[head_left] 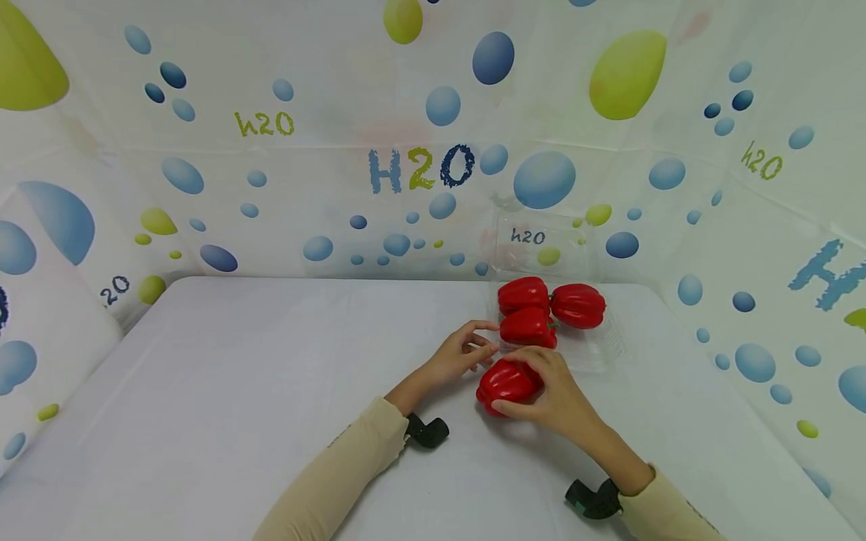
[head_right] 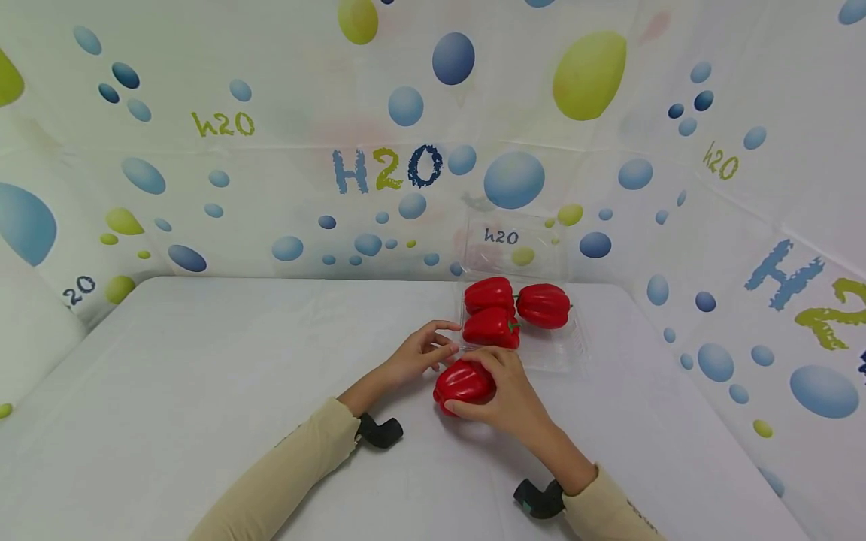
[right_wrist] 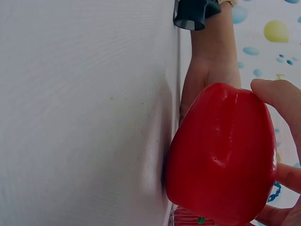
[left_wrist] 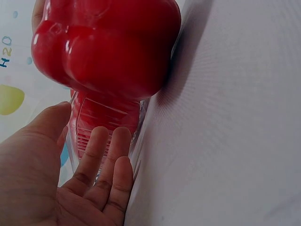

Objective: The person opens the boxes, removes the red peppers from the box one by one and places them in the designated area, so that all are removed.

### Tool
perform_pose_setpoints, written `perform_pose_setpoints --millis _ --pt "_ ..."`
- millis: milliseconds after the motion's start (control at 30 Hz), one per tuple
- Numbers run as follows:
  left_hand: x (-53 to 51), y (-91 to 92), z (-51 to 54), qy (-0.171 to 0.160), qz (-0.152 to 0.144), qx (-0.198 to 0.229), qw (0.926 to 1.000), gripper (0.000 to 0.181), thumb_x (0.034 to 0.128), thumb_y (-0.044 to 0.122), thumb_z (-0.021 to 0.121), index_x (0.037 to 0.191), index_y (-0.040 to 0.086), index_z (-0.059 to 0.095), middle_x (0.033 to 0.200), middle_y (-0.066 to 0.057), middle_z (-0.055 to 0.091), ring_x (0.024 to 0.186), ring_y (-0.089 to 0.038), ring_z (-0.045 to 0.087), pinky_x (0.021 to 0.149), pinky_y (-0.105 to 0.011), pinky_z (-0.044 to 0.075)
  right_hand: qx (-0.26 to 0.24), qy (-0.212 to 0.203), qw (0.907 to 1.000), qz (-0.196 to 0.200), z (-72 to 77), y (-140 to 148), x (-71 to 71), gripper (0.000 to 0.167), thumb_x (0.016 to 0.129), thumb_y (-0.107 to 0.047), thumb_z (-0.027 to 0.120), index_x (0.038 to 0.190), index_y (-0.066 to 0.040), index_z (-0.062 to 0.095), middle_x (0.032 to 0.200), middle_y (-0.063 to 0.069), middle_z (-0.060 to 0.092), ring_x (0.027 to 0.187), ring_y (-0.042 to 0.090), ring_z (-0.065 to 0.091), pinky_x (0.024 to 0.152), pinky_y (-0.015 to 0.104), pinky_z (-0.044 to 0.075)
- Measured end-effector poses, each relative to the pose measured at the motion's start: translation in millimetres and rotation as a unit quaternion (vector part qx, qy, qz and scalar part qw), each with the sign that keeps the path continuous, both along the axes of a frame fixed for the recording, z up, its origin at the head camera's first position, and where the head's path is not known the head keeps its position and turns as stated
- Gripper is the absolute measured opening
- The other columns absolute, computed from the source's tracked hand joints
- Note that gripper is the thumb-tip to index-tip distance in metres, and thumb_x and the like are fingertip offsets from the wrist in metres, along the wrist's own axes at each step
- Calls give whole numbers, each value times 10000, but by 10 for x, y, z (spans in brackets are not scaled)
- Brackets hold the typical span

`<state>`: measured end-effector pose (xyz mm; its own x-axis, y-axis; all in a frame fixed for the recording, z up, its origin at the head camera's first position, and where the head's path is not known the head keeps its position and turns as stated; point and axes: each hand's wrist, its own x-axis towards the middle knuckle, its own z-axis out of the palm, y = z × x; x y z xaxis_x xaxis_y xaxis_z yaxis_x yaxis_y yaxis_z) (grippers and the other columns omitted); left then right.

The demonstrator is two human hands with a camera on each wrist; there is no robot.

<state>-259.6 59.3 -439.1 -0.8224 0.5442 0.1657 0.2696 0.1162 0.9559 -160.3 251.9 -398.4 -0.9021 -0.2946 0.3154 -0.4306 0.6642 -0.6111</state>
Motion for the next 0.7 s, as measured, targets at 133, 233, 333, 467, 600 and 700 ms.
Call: perform_pose_setpoints --millis 133,233,333,467,600,700 --pt "3 2 0 -4 1 -1 10000 388 990 175 578 1362 135 474 1082 -156 655 877 -209 687 685 -242 517 32 3 10000 19 0 3 5 680 665 -265 889 1260 -159 579 1314 103 521 1242 330 428 807 471 561" --pt "3 6 -1 5 3 5 10000 391 989 178 579 1363 128 474 1086 -168 655 887 -232 687 683 -241 515 62 13 10000 1 0 6 8 685 660 -259 890 1261 -155 579 1323 109 511 1247 331 423 810 476 560" --pt "2 10 -2 45 -11 19 10000 391 990 178 576 1363 117 473 1090 -185 653 897 -259 687 683 -246 518 74 15 10000 -14 -1 6 10 691 655 -254 891 1262 -150 578 1327 112 506 1248 333 420 811 480 560" --pt "3 8 -2 17 -2 19 10000 391 989 179 580 1362 124 477 1091 -175 654 886 -242 688 688 -251 522 51 1 10000 -8 2 6 10 693 658 -254 889 1267 -136 579 1322 107 510 1243 330 423 810 478 560" --pt "9 1 2 -53 7 37 10000 393 985 179 586 1362 138 481 1089 -162 654 857 -209 682 690 -253 519 18 -6 10000 -7 8 4 7 688 669 -261 886 1270 -120 582 1310 97 519 1237 324 427 808 471 561" --pt "12 -3 8 -49 -11 51 10000 398 985 179 584 1366 133 478 1091 -167 653 848 -201 677 694 -258 519 -14 -31 10000 -6 12 3 3 675 677 -266 881 1266 -122 585 1302 93 520 1228 317 430 812 465 561"
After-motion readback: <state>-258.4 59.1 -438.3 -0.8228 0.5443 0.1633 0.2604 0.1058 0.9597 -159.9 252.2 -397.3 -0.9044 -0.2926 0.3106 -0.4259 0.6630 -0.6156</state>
